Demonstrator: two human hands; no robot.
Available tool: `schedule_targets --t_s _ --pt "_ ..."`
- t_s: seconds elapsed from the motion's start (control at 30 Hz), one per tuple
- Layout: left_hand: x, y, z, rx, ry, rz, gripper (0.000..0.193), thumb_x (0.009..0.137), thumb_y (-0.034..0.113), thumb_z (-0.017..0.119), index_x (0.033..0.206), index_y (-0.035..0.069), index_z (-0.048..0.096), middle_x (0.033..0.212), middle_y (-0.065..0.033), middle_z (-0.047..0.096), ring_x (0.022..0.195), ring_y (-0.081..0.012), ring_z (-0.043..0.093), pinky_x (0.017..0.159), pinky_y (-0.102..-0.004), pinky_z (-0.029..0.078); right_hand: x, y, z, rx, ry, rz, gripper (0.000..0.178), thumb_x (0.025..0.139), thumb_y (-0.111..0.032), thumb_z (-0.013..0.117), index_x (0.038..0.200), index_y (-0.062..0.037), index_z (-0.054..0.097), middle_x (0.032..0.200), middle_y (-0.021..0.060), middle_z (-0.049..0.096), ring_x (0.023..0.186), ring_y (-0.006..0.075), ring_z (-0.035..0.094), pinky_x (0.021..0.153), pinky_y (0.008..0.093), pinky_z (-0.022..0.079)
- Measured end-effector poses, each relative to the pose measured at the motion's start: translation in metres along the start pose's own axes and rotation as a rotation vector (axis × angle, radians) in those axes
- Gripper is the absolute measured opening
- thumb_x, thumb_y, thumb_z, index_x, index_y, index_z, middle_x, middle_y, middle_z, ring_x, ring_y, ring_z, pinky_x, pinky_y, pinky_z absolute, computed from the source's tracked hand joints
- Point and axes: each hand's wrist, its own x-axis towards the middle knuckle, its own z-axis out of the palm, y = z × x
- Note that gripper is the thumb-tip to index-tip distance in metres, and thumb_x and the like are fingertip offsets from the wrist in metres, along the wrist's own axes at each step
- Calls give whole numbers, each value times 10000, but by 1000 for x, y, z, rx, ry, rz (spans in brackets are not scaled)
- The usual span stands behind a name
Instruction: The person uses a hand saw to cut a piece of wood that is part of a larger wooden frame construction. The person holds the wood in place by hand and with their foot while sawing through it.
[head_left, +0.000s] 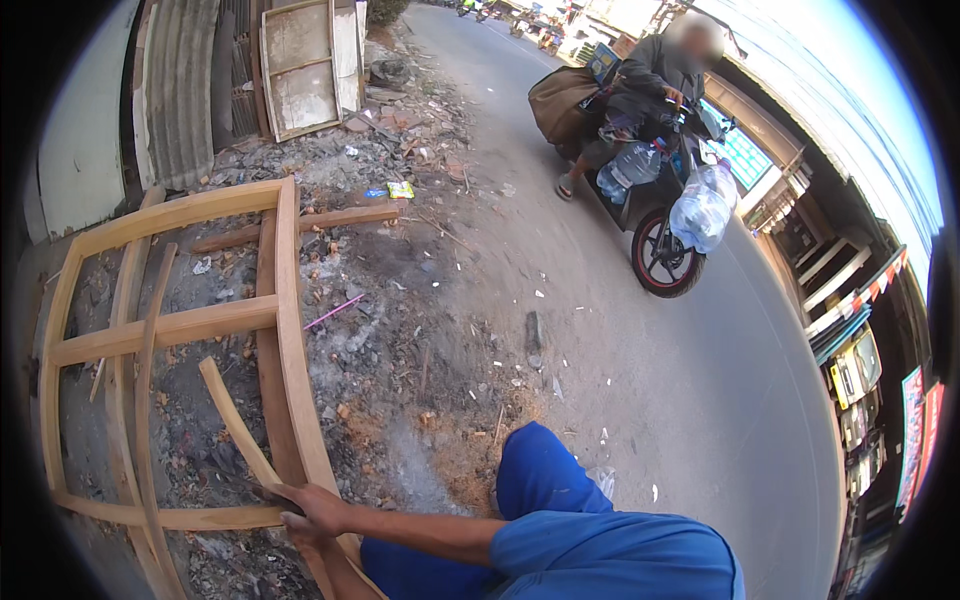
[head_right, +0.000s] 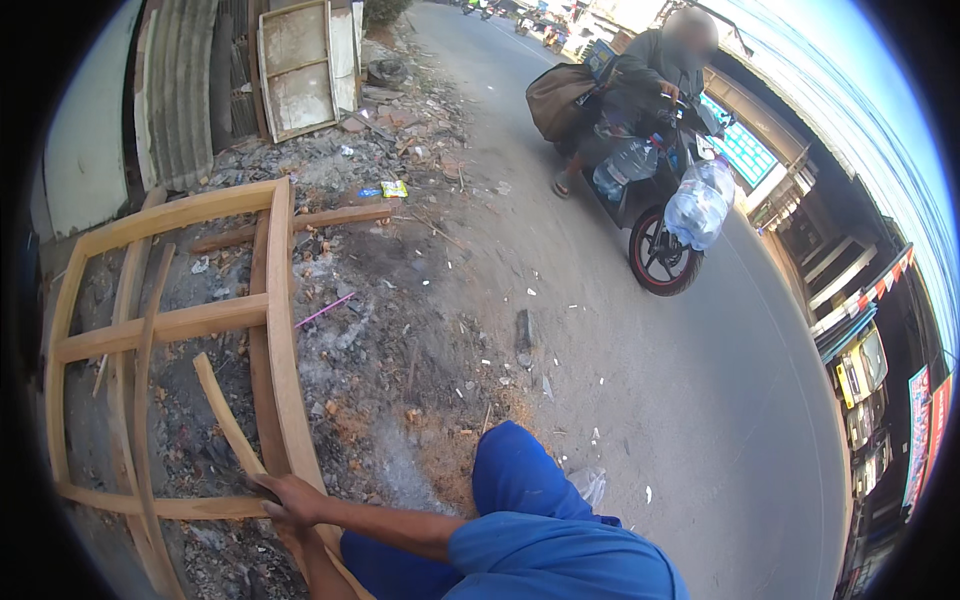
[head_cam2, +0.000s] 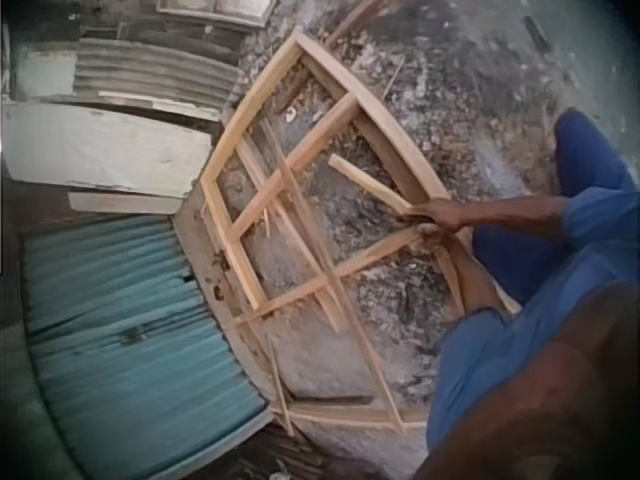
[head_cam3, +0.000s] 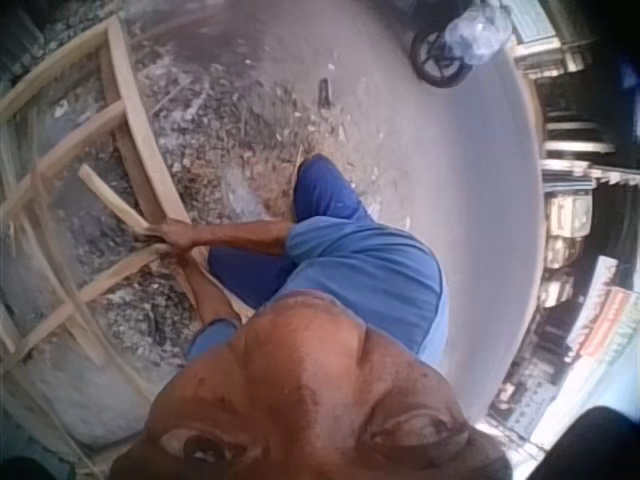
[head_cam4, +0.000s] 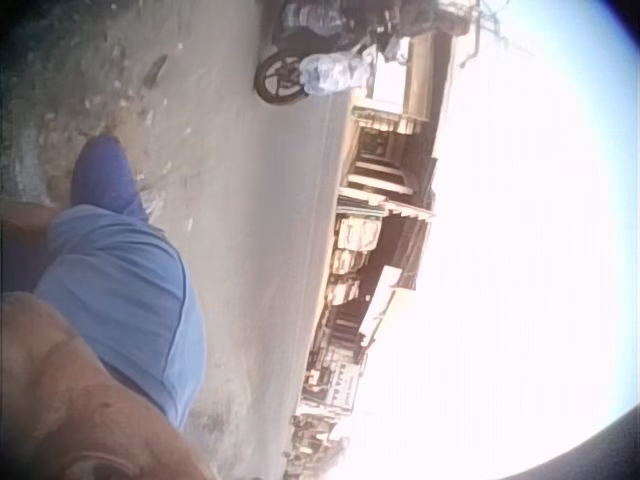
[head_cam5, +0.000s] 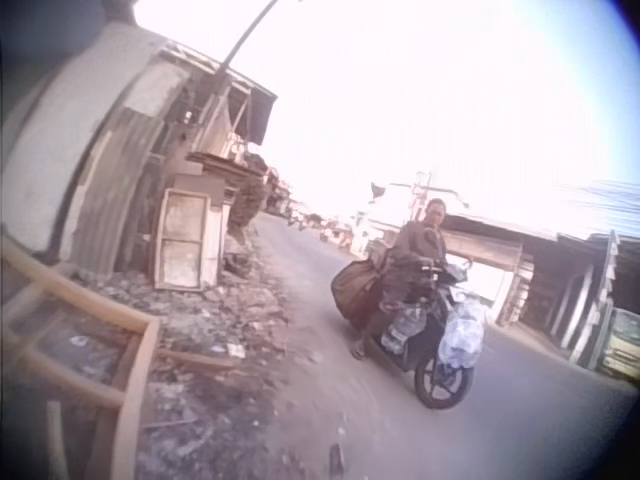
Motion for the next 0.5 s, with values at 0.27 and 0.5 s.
schedule_targets --t_s 0.27,0.5 --pt "9 -31 -8 -99 -1 44 579 1007 551 504 1240 30 602 1160 -236 708 1109 -413 682 935 -485 534 0 -25 -2 -46 -13 72 439 972 -262 589 1334 -13 598 1099 278 702 1042 460 661 923 527 508" --pt "-19 -4 -17 -113 -77 1 531 992 587 506 1221 131 654 1199 -131 722 1087 -318 720 877 -459 580 0 6 9 -72 57 22 401 958 -215 627 1295 4 627 1146 282 695 1099 462 650 965 504 508"
